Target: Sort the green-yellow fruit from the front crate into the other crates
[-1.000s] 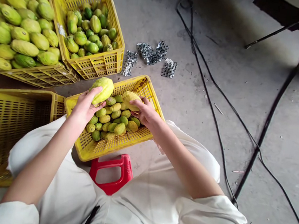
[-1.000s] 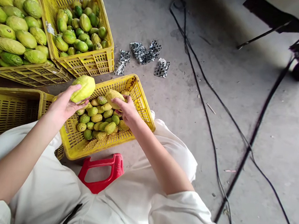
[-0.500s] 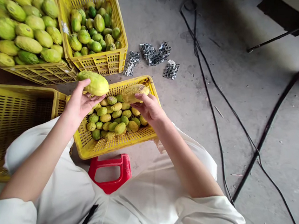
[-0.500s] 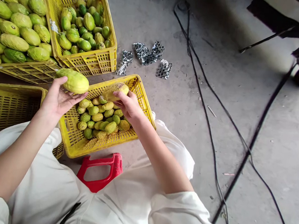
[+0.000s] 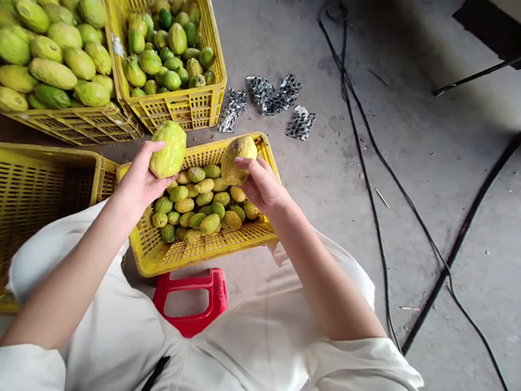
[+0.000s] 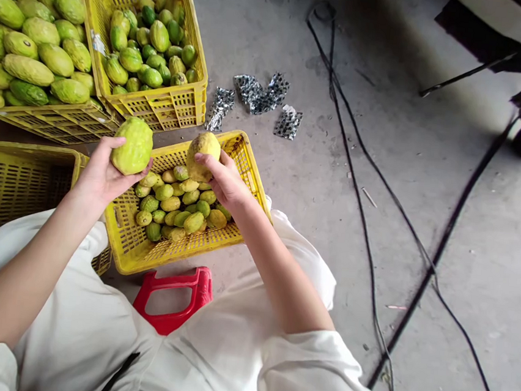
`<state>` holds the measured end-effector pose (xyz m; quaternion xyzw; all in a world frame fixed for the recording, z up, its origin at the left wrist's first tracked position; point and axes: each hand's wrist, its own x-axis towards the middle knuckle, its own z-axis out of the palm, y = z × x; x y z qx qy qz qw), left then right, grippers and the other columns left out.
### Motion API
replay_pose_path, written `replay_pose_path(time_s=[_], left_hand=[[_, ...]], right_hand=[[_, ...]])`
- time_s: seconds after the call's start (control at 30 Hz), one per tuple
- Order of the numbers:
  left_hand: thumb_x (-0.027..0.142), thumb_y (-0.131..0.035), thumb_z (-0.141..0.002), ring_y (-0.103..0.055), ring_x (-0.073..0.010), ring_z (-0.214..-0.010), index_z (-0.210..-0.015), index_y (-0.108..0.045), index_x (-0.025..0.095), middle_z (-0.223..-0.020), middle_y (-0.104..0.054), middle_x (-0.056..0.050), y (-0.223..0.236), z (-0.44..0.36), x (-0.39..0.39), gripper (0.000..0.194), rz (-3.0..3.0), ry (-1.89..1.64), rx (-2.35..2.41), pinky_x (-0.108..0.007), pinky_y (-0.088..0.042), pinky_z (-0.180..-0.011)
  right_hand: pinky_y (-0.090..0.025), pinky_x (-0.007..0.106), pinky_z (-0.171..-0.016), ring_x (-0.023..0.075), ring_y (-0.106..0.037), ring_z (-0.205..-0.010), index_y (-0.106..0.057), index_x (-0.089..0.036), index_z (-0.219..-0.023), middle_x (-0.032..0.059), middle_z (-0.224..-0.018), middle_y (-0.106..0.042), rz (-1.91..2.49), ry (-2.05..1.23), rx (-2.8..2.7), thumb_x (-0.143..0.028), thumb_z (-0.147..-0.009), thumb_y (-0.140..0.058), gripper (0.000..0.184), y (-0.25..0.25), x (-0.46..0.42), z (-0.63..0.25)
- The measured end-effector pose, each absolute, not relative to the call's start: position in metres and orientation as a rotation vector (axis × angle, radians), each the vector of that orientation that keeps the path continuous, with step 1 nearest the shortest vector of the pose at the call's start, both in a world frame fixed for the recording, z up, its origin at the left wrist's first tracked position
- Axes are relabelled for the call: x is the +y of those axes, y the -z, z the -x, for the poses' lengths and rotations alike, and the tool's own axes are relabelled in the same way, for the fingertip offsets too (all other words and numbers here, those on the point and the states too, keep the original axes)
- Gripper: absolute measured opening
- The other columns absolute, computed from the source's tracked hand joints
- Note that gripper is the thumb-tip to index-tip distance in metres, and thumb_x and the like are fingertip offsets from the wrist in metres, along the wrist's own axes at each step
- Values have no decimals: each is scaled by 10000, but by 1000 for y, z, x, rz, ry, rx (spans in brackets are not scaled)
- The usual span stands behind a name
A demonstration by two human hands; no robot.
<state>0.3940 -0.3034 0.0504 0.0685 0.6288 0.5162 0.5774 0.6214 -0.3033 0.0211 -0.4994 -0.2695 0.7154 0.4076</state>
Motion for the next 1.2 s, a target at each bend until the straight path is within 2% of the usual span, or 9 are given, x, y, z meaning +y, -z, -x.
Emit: replay_pose_path(time_s=[0.1,0.23,0.3,0.4,0.53,0.67,0.9,1.07,1.2], left_hand=[[268,-956,-764,-799,-276,-1082,-1056,-746,292,-1086,-838,-61,-53,-395,-302,360,-113,-1178,1515,-410,-722,-914],[247,-870,-877,-776,-220,-993,-1031,-742,256,-1059,-821,-53,-57,-401,-305,200,-123,-1138,1545,-300,-661,-766],[229,-881,-849,-752,-203,-938,-982,-730,237,-1017,-801,-48,-56,-402,-307,201,-171,-1151,1555,-268,-614,-697],[206,-923,-767,-717,-187,-884,-918,-699,218,-988,-778,-43,-53,-401,-308,270,-204,-1180,1579,-257,-565,-651],[255,-958,-709,-736,-231,-952,-953,-699,232,-1051,-787,-45,-49,-398,-308,357,-227,-1193,1585,-331,-607,-746],[301,-989,-660,-761,-284,-1089,-971,-686,244,-1086,-790,-45,-47,-397,-311,437,-287,-1217,1512,-408,-657,-886],[287,-1056,-580,-765,-269,-1154,-977,-595,278,-1160,-789,-36,-40,-391,-309,608,-431,-1275,1489,-378,-646,-904],[269,-1089,-506,-742,-319,-1292,-1047,-609,305,-1257,-776,-38,-36,-390,-309,724,-543,-1301,1498,-399,-656,-964],[248,-1077,-488,-745,-346,-1315,-1058,-637,292,-1253,-775,-56,-39,-398,-310,721,-563,-1297,1469,-417,-683,-982]], right_hand=[[-711,494,-1016,319,-784,-1196,-670,-287,-1084,46,-1106,-771,1287,-1873,-686,-463,-682,-956,524,-23,-303,-622],[-712,498,-1037,334,-779,-1203,-655,-277,-1177,75,-1227,-782,1415,-1831,-776,-472,-550,-1069,777,-21,-302,-622],[-692,525,-1086,354,-776,-1218,-646,-269,-1182,78,-1211,-781,1512,-1733,-854,-468,-478,-1110,867,-16,-301,-622],[-642,543,-1185,372,-767,-1278,-661,-265,-1159,68,-1212,-790,1548,-1626,-970,-462,-419,-1135,900,-6,-299,-623],[-613,557,-1244,398,-757,-1359,-661,-264,-1167,80,-1268,-815,1480,-1635,-962,-468,-386,-1136,936,-2,-299,-624],[-628,551,-1235,398,-769,-1353,-670,-277,-1151,78,-1269,-842,1323,-1759,-898,-485,-404,-1141,907,-11,-301,-622],[-655,516,-1206,337,-771,-1311,-676,-329,-1141,18,-1184,-821,1230,-1741,-777,-451,-493,-1129,800,-24,-304,-618],[-659,487,-1174,324,-753,-1298,-662,-319,-1106,26,-1151,-790,1270,-1700,-741,-462,-482,-1124,789,-20,-300,-621],[-692,475,-1109,322,-771,-1254,-658,-329,-1053,6,-1122,-809,1256,-1738,-732,-538,-536,-1108,717,-20,-300,-620]])
